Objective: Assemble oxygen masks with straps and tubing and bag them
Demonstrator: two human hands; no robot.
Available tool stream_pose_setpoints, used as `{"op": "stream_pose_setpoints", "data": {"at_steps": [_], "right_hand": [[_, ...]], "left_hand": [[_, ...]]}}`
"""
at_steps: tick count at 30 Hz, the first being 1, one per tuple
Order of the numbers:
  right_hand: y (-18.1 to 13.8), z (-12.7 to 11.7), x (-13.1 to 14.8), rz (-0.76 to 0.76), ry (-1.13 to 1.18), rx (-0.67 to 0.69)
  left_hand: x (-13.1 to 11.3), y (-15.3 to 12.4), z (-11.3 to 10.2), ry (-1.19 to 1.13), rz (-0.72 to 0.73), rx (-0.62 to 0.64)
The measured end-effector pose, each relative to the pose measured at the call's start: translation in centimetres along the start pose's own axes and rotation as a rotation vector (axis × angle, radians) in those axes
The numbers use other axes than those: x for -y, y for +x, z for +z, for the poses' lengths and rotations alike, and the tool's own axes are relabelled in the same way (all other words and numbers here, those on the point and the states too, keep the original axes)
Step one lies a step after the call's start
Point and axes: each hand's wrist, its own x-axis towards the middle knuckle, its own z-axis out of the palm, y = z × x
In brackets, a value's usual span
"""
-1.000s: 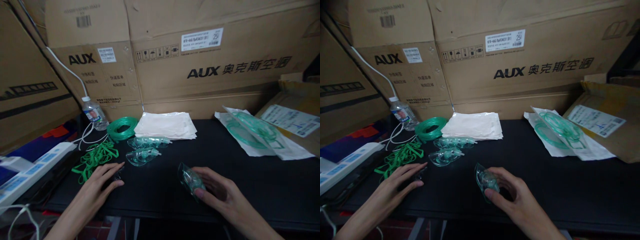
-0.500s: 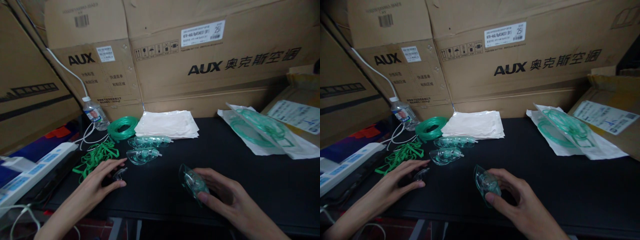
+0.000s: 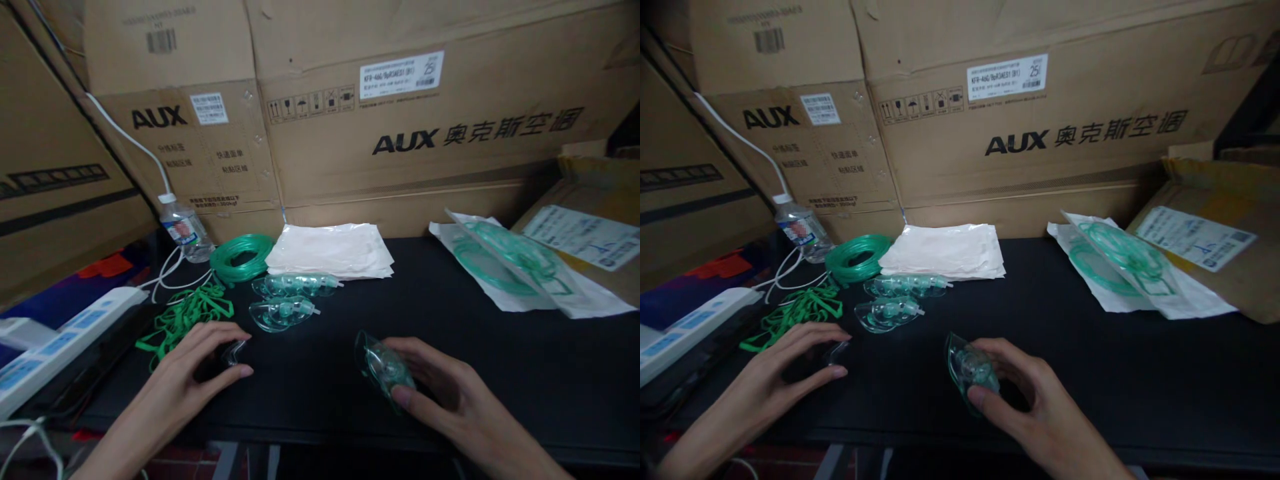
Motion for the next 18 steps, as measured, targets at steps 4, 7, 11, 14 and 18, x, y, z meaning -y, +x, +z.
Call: {"op": "stream_pose_setpoints", "data": {"at_steps": [4, 7, 11, 14, 18], "right_hand": [[-0.2, 0.4, 0.4, -0.025, -0.005, -0.028], [-0.4, 0.6, 0.4, -0.042, -0.018, -0.035], [-0.4, 0.7, -0.1, -0.100, -0.080, -0.068], [-0.3, 0.8, -0.1, -0.133, -0.121, -0.087], [-0.2, 0.7, 0.1, -0.144, -0.152, -0.072]], "left_hand": [[-4.0, 0.9, 1.1, -0.130, -0.011, -0.050], [-7.3, 2.6, 2.9, -0.258, 0.062, 0.003], [-10.0, 4.9, 5.0, -0.385, 0.137, -0.012], [-10.9, 5.5, 6.0, -0.445, 0.176, -0.016], [-11.2, 5.4, 6.7, -0.454, 0.182, -0.043]]}}
